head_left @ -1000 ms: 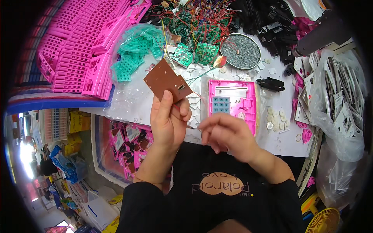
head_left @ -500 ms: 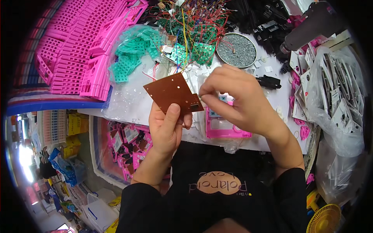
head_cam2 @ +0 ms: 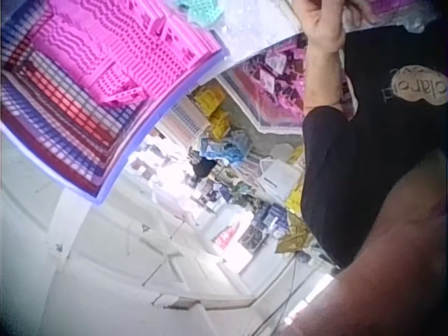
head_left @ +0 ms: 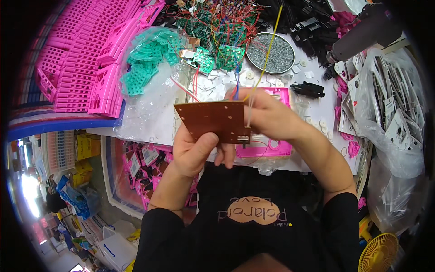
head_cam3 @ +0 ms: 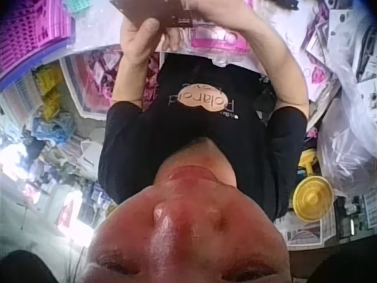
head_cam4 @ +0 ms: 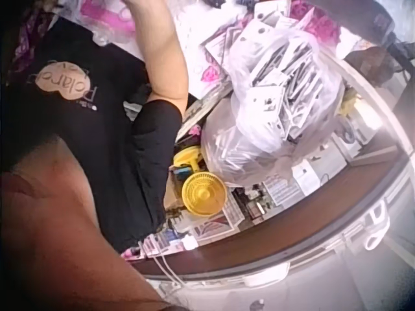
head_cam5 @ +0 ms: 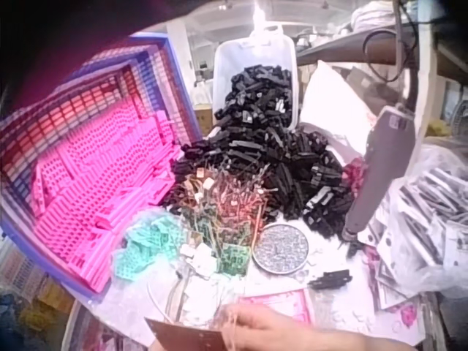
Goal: Assemble internal electronic components and outer casing of a toy calculator using an electric screwdriver.
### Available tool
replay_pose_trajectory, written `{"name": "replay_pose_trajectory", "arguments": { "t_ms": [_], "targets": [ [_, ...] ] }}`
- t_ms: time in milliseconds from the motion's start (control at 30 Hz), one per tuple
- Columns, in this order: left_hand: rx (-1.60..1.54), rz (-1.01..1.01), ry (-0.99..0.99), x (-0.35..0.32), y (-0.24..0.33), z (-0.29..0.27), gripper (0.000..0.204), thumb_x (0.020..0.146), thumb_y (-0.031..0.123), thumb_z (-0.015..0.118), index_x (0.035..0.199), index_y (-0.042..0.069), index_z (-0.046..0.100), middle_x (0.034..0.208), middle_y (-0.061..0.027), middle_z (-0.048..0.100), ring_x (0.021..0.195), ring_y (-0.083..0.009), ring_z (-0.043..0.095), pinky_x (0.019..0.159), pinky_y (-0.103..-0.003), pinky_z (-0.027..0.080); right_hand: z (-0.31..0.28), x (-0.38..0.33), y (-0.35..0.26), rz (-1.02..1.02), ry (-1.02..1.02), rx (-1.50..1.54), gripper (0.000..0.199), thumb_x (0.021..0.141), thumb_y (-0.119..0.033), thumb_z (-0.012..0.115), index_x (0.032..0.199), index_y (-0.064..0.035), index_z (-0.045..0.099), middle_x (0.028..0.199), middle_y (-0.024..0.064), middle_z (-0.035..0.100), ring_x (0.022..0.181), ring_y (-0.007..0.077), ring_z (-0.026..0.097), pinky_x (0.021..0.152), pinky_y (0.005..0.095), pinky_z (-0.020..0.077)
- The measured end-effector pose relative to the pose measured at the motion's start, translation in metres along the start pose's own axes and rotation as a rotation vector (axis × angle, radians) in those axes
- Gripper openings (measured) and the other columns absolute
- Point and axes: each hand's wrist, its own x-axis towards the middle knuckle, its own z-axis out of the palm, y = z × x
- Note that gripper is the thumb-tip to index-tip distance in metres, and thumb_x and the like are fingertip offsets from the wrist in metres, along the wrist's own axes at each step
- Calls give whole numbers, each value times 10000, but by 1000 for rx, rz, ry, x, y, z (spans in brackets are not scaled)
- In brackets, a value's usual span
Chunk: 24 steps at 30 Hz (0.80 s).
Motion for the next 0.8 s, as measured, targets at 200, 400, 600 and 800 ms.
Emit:
{"name": "replay_pose_trajectory", "arguments": {
  "t_ms": [200, 400, 600, 800],
  "targets": [
    [212, 185, 132, -4, 10, -14, 403, 1041, 166, 510, 1353, -66, 402, 1080, -255, 672, 620, -204, 624, 491, -294, 491, 3, -51, -11, 317, -135, 407, 490, 1038, -389, 552, 1333, 1, 569, 649, 40, 626, 520, 104, 605, 471, 230, 365],
    [109, -123, 58, -22, 6, 2, 393, 1032, 134, 512, 1355, -83, 457, 1101, -202, 679, 767, -185, 653, 647, -325, 559, 6, -85, -25, -87, -14, -530, 593, 989, -336, 636, 1445, 14, 488, 1068, 165, 664, 971, 231, 649, 830, 333, 491],
    [83, -147, 42, -23, -10, 24, 375, 1044, 153, 465, 1329, -86, 506, 1039, -146, 680, 794, -159, 653, 693, -301, 551, 33, -83, 6, -374, 225, -338, 303, 1026, -201, 562, 1156, 31, 706, 1256, 195, 634, 1103, 303, 606, 951, 396, 458],
    [144, -323, -153, -48, -7, 23, 280, 944, 7, 599, 1225, 15, 609, 1048, -126, 716, 937, -219, 711, 785, -337, 556, 29, -113, 36, -459, 104, -476, 611, 955, -472, 625, 1310, 25, 639, 1334, 229, 593, 1158, 328, 565, 1015, 448, 400]
  ]
}}
